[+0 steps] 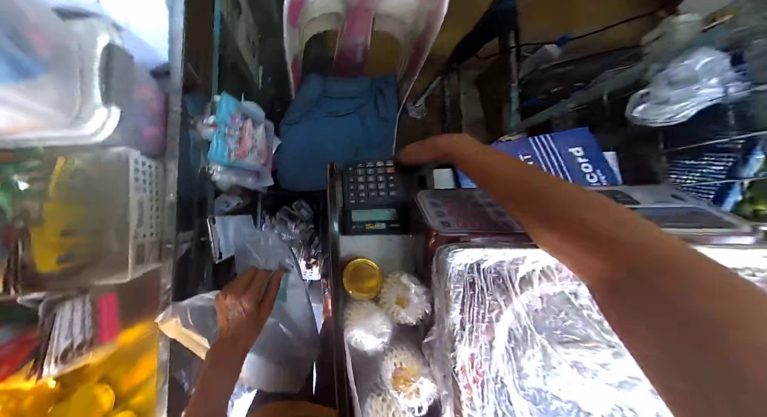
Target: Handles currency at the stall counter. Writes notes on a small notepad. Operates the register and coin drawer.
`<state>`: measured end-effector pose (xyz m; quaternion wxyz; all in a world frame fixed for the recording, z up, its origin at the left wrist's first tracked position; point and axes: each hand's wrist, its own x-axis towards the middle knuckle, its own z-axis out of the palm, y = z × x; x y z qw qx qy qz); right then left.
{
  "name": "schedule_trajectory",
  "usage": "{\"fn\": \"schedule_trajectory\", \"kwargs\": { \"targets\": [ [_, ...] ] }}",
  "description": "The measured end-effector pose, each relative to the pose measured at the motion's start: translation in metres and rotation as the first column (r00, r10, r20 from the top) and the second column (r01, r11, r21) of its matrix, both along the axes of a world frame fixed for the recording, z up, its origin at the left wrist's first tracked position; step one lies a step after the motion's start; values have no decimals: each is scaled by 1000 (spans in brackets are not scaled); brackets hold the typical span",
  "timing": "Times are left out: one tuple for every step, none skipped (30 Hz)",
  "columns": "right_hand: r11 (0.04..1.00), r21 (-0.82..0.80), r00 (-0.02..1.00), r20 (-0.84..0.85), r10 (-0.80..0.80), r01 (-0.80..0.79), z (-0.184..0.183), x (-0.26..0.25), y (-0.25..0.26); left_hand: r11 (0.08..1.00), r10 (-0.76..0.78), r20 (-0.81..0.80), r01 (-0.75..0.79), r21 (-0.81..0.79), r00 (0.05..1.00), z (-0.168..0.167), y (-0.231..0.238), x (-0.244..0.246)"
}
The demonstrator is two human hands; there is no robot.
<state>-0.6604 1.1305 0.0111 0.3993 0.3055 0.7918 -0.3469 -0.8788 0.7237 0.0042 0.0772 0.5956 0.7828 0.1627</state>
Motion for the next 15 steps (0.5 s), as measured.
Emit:
{"fn": "schedule_trajectory", "kwargs": {
  "targets": [
    [1000,9,1000,-7,17,-17,-3,-1,4,999,-16,2,16,27,1000,0,7,4],
    [999,5,999,1,34,-34,-5,-2,5,999,-32,13,31,45,999,-1,11,7],
    [999,-10,999,8,54,-54,-6,-3,5,998,-46,27,44,52,999,-1,15,9],
    [997,-17,997,7,75,-75,-7,-3,5,997,-58,42,56,53,997,-3,18,10],
    [997,-14,997,-5,75,-75,-11,-1,8,997,-71,55,69,46,996,-5,22,11],
    [998,-4,998,-9,65,-65,-15,1,12,996,-85,62,82,46,994,-8,26,11],
    [1000,-2,1000,-12,7,-7,-17,3,16,994,-99,67,96,50,993,-11,30,11],
    [999,7,999,-20,-43,44,-19,4,19,993,-111,74,107,51,991,-13,34,11],
    [996,34,997,-26,-76,77,-19,5,22,992,-119,84,115,54,989,-16,37,10],
    [992,86,996,-8,-92,92,-18,3,24,991,-128,96,123,57,987,-19,41,9],
    [984,144,993,25,-111,106,-16,1,26,990,-138,111,132,54,984,-22,44,7],
    [968,204,985,56,-160,146,-15,-1,28,989,-149,129,144,47,980,-26,47,5],
    [948,265,977,75,-202,175,-13,-4,30,987,-159,144,155,41,977,-30,51,1],
    [924,315,967,67,-247,215,-13,-6,35,986,-167,156,163,37,974,-34,59,-3],
    [900,354,957,44,-286,253,-12,-10,42,985,-171,164,169,24,972,-38,66,-8]
  ]
}}
